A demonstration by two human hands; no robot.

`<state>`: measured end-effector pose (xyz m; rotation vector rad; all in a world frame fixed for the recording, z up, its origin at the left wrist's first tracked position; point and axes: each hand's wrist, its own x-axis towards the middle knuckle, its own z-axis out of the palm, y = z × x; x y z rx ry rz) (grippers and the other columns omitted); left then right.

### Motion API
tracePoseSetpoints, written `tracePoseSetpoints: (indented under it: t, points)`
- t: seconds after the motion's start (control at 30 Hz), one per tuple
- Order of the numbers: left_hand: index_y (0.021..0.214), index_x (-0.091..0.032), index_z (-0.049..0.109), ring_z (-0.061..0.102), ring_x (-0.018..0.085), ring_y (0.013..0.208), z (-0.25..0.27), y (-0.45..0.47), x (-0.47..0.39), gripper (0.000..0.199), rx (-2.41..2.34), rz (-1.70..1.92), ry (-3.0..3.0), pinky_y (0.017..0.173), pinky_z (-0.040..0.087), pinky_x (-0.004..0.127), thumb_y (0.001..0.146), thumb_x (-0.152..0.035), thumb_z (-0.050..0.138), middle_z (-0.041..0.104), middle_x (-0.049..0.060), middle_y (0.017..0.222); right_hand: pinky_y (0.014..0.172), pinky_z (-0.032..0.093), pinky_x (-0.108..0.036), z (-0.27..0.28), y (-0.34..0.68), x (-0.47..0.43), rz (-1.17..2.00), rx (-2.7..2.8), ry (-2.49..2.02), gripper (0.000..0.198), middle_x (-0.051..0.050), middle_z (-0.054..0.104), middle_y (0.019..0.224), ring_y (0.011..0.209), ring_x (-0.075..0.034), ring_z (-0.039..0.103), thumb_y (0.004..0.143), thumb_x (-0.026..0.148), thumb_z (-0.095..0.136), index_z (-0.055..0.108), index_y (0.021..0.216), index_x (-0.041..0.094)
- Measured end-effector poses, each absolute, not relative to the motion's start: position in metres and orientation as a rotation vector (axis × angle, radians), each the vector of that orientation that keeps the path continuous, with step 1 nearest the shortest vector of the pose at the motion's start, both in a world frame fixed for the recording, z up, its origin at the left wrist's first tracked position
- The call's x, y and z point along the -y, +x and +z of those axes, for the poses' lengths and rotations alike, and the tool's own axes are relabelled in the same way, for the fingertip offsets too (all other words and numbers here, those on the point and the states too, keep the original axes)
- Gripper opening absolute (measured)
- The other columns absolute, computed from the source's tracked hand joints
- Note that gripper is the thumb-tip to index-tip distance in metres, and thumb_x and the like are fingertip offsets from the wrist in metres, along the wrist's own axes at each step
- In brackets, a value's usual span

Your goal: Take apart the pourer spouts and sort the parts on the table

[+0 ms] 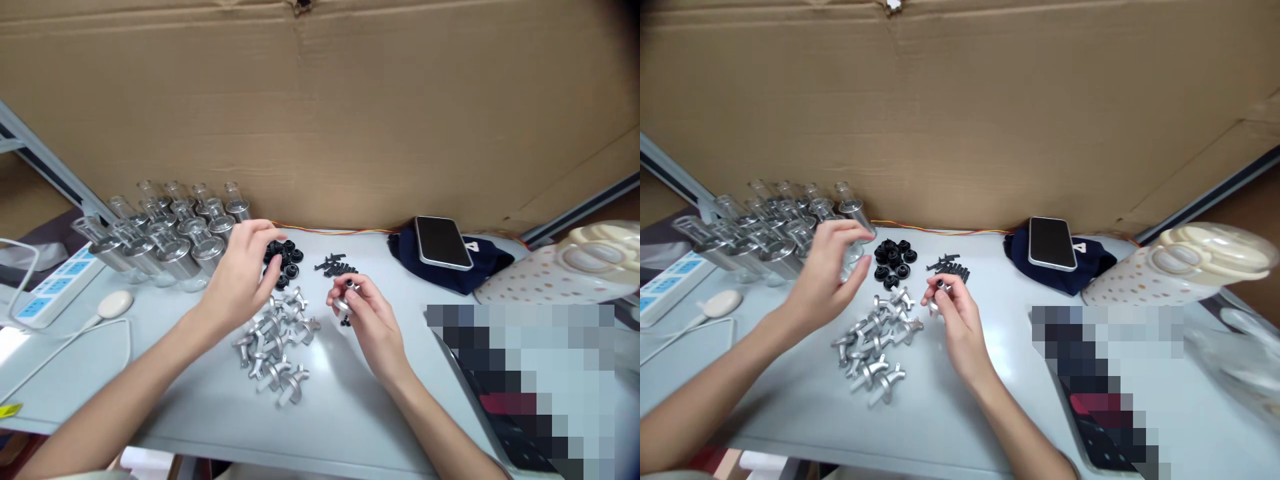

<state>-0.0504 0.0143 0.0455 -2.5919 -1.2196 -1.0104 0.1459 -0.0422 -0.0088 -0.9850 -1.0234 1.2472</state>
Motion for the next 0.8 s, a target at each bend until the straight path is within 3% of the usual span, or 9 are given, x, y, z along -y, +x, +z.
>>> tracePoseSetpoints:
  t: [0.17,0.27,0.5,0.67,0.8]
  points:
    - [0.128,-0.006,0.041,0.043,0.033,0.114,0.017,-0.048,-0.054,0.042,1.356,-0.349,-2.515,0.087,0.042,0.044,0.088,-0.017,0.047,0.047,0.019,0.132,0.064,0.04,-0.03,-0.006,0.145,0.039,1.279,1.035,-0.952,0.016,0.0,0.054,0.076,0.072,-0.016,0.054,0.084,0.037,0.053,0.056,0.09,0.022]
    - [0.123,-0.008,0.048,0.044,0.034,0.112,0.008,-0.047,-0.069,0.037,1.406,-0.186,-2.515,0.083,0.041,0.042,0.088,-0.021,0.048,0.05,0.018,0.131,0.066,0.04,-0.03,-0.006,0.146,0.04,1.266,1.058,-0.956,0.016,0.0,0.055,0.077,0.073,-0.016,0.055,0.085,0.036,0.052,0.056,0.091,0.022]
    - [0.105,-0.014,0.059,0.051,0.028,0.102,0.013,-0.05,-0.078,0.02,1.415,-0.164,-2.583,0.077,0.038,0.037,0.089,-0.023,0.05,0.064,0.012,0.109,0.067,0.039,-0.031,-0.005,0.149,0.041,1.238,1.095,-0.978,0.018,-0.001,0.056,0.076,0.072,-0.017,0.055,0.085,0.037,0.051,0.057,0.092,0.021]
    - [0.107,-0.016,0.056,0.053,0.027,0.102,0.012,-0.055,-0.082,0.019,1.414,-0.187,-2.624,0.079,0.038,0.036,0.088,-0.019,0.051,0.065,0.01,0.107,0.067,0.039,-0.031,-0.005,0.149,0.04,1.237,1.084,-0.961,0.017,0.0,0.056,0.076,0.072,-0.017,0.055,0.086,0.036,0.051,0.057,0.092,0.022]
    - [0.121,-0.013,0.047,0.052,0.027,0.104,0.016,-0.056,-0.078,0.035,1.471,-0.385,-2.624,0.085,0.039,0.038,0.088,-0.022,0.051,0.06,0.013,0.112,0.068,0.039,-0.031,-0.004,0.15,0.038,1.226,1.051,-0.94,0.016,0.0,0.056,0.075,0.071,-0.016,0.055,0.085,0.035,0.053,0.058,0.092,0.021]
